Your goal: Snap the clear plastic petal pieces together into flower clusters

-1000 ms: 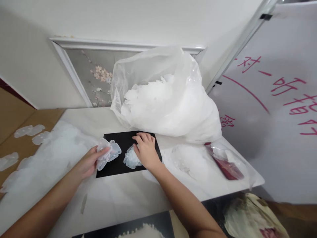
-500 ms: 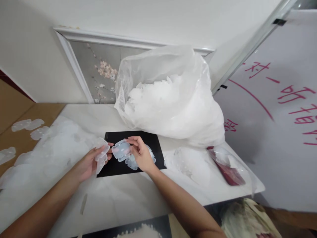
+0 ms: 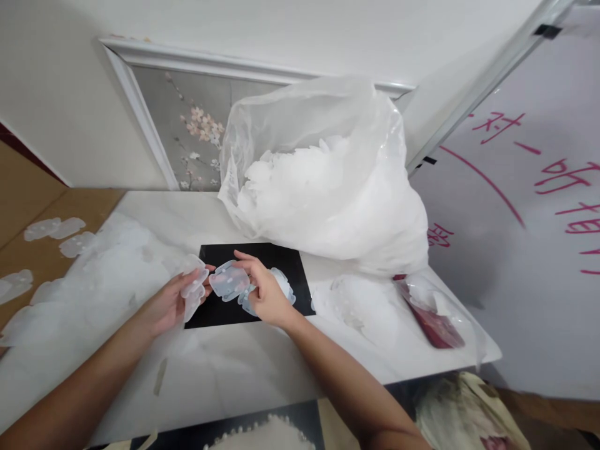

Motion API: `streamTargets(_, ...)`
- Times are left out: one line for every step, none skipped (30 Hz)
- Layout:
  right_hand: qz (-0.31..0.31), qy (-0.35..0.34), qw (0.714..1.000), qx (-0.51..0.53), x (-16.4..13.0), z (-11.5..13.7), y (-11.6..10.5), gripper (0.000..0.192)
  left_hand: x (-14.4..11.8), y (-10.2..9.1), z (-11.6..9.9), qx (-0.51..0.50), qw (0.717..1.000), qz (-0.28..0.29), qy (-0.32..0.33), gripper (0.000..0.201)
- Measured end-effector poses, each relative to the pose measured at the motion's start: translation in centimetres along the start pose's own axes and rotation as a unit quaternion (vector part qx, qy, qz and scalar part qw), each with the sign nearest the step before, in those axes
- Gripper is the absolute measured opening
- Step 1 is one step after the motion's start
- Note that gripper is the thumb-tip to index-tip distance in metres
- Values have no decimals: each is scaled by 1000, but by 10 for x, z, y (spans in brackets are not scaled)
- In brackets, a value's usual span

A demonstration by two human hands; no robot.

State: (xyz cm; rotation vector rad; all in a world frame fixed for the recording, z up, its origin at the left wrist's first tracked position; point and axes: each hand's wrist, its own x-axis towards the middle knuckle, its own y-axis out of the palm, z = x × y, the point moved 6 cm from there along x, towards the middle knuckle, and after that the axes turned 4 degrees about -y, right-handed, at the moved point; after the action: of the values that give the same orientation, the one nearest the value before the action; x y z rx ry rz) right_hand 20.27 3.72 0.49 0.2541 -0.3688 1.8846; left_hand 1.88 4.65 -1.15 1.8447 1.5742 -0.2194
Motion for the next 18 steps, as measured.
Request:
streamTargets(3, -6, 1000, -13, 0, 1, 0, 54, 0, 0, 0, -2, 1000, -1, -2, 23)
streamTargets(3, -13, 1000, -23, 0, 2, 0, 56, 0, 0, 0, -3, 1000, -1, -2, 23)
streamTargets(3, -19, 999, -30, 0, 2, 0, 56, 0, 0, 0, -5, 1000, 0, -2, 23)
streamTargets(1, -24, 999, -33, 1, 2, -1, 56, 0, -1, 0, -7, 1000, 1, -1, 24)
streamTargets(-3, -27, 999, -34, 0, 1, -1, 55, 1, -1, 1, -8, 1000, 3, 1, 24)
streamTargets(-8, -28, 999, -32, 0, 0, -2, 53, 2, -2, 1, -9, 1000, 5, 3, 25)
streamTargets(-13, -27, 999, -30, 0, -1, -2, 48, 3, -3, 2, -9, 1000, 7, 6, 26)
streamTargets(-19, -25, 999, -28, 0, -3, -3, 43, 4, -4, 3, -9, 1000, 10, 9, 27)
streamTargets(-24, -21, 999, -25, 0, -5, -3, 38, 5, -5, 3, -6, 1000, 14, 11, 29)
streamTargets(-30, -18, 999, -21, 0, -6, -4, 33, 6, -6, 4, -3, 1000, 18, 15, 30)
streamTargets(-35, -14, 999, -14, -1, -8, -4, 28, 7, -7, 5, 3, 1000, 23, 19, 31)
streamTargets(-40, -10, 999, -4, -1, -9, -5, 25, 8, -7, 6, 10, 999, 28, 22, 31)
streamTargets(-44, -6, 999, 6, 0, -10, -5, 23, 8, -7, 6, 17, 999, 33, 25, 31)
streamTargets(-47, -4, 999, 14, 0, -10, -6, 22, 8, -7, 6, 24, 999, 38, 26, 31)
streamTargets(-49, -5, 999, 12, 0, -9, -6, 20, 7, -6, 6, 31, 998, 42, 25, 31)
streamTargets(-49, -8, 999, -2, 0, -6, -7, 17, 6, -5, 5, 36, 998, 45, 23, 32)
streamTargets(-50, -13, 998, -25, 1, -3, -8, 12, 4, -3, 4, 38, 998, 47, 22, 33)
streamTargets(-52, -18, 997, -53, 1, 0, -9, 7, 2, -1, 3, 40, 998, 47, 20, 34)
